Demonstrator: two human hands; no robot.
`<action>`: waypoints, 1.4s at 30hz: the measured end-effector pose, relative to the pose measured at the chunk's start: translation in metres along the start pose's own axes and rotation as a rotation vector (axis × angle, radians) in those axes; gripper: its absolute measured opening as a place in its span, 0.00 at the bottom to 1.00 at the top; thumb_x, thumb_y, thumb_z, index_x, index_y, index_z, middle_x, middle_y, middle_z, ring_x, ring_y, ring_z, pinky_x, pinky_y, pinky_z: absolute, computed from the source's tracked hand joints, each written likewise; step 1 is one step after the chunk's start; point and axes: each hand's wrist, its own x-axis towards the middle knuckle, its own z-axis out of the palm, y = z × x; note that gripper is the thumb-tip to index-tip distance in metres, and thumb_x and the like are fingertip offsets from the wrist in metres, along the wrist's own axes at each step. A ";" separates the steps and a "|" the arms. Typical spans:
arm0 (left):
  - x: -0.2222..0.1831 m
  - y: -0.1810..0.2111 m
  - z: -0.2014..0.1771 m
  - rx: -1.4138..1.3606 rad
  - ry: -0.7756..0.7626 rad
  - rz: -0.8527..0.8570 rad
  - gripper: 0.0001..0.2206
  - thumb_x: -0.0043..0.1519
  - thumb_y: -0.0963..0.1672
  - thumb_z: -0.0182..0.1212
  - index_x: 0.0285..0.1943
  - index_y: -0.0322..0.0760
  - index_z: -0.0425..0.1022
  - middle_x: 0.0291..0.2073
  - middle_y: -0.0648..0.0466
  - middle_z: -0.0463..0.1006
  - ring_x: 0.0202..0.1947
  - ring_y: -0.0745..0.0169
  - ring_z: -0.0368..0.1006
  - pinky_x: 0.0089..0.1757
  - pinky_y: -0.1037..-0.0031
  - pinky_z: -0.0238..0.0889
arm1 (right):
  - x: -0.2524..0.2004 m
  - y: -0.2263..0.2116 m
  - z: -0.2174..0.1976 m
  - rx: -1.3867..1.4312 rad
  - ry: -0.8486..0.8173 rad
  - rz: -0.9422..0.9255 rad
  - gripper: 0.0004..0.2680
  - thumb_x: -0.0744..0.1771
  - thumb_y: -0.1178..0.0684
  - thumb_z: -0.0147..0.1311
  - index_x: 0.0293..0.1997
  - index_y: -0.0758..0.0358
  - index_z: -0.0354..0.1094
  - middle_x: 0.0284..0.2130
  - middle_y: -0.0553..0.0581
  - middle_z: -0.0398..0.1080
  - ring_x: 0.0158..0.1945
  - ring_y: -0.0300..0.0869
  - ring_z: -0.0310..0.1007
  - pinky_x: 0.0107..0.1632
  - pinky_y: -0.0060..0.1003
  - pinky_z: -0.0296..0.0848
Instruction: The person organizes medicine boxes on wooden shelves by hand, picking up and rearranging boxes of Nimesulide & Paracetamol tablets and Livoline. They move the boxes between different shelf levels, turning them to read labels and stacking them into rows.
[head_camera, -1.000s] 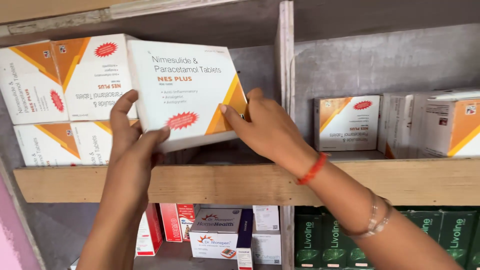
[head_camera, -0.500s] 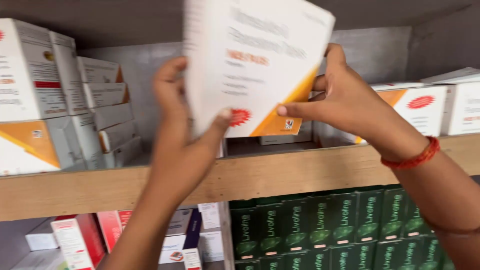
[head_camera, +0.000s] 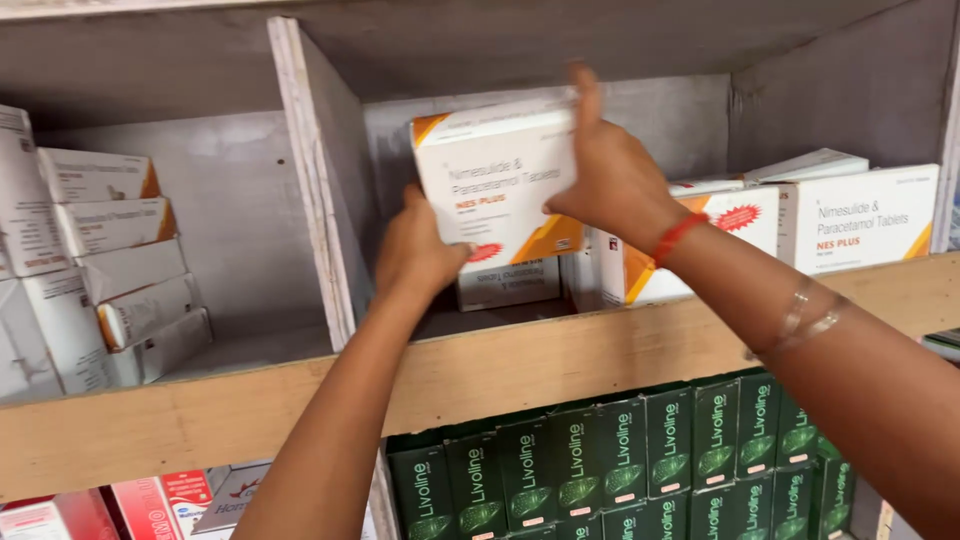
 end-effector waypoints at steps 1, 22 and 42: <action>0.005 -0.004 0.002 0.083 0.007 -0.042 0.34 0.47 0.44 0.78 0.60 0.27 0.62 0.47 0.35 0.80 0.50 0.38 0.77 0.47 0.56 0.72 | 0.003 -0.003 0.004 -0.067 0.011 -0.041 0.45 0.55 0.54 0.77 0.73 0.64 0.37 0.37 0.74 0.74 0.43 0.67 0.75 0.47 0.53 0.76; 0.080 -0.034 0.063 0.483 -0.458 -0.135 0.53 0.45 0.43 0.84 0.76 0.31 0.45 0.61 0.39 0.71 0.61 0.43 0.71 0.55 0.61 0.70 | 0.062 0.012 0.134 -0.650 -0.614 -0.154 0.38 0.53 0.42 0.78 0.65 0.61 0.56 0.51 0.58 0.73 0.53 0.51 0.75 0.50 0.44 0.76; 0.072 -0.034 0.048 0.728 -0.405 0.096 0.47 0.42 0.51 0.85 0.66 0.34 0.55 0.48 0.45 0.81 0.49 0.46 0.79 0.46 0.64 0.73 | 0.061 -0.006 0.125 -0.661 -0.597 0.021 0.32 0.57 0.38 0.75 0.63 0.56 0.62 0.45 0.55 0.77 0.50 0.49 0.78 0.48 0.43 0.77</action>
